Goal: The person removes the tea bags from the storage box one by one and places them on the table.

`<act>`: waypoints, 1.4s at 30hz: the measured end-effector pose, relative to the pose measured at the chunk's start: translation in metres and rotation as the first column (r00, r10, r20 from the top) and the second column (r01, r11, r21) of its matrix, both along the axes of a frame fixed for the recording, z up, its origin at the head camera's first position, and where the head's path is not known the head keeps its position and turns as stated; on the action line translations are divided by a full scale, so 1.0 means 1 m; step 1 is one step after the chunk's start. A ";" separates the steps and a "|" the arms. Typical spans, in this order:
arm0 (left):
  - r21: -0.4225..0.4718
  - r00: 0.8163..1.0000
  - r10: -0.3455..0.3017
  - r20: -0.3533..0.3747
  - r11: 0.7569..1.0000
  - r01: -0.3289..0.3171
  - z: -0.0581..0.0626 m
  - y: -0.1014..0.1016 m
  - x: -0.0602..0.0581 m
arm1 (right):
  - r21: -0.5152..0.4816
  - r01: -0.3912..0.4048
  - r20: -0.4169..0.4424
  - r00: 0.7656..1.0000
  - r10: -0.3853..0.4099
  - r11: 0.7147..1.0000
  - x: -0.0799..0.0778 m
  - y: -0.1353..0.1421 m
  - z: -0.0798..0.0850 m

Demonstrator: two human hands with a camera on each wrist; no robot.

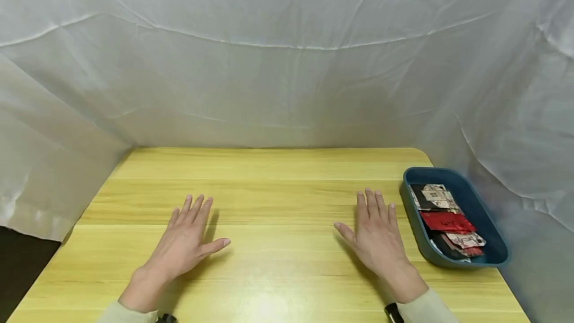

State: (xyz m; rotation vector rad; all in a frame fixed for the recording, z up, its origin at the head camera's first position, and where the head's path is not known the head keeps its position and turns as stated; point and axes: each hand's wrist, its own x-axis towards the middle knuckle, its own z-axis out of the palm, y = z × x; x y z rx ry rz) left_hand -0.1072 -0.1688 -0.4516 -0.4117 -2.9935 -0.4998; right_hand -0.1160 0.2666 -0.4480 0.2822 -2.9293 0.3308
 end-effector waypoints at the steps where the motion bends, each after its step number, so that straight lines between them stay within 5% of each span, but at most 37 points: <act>1: 0.010 1.000 -0.002 0.002 1.000 0.002 0.000 0.002 0.000 | -0.007 -0.002 -0.012 1.000 0.001 1.000 0.000 0.002 0.000; 10: 0.039 0.999 -0.046 0.018 0.998 0.046 -0.002 0.022 0.000 | -0.090 0.008 -0.173 0.985 -0.024 0.996 -0.001 0.022 0.002; 27: 0.128 0.981 -0.164 0.106 0.980 0.150 -0.005 0.062 -0.004 | -0.139 0.155 -0.238 0.954 -0.185 0.978 0.000 0.054 0.002; 33: 0.159 0.970 -0.199 0.142 0.971 0.176 -0.007 0.067 -0.005 | -0.141 0.221 -0.200 0.948 -0.247 0.965 0.000 0.058 0.000; 42: 0.167 0.959 -0.237 0.157 0.963 0.210 -0.006 0.072 -0.008 | -0.167 0.221 -0.125 0.962 -0.243 0.961 -0.002 0.058 -0.004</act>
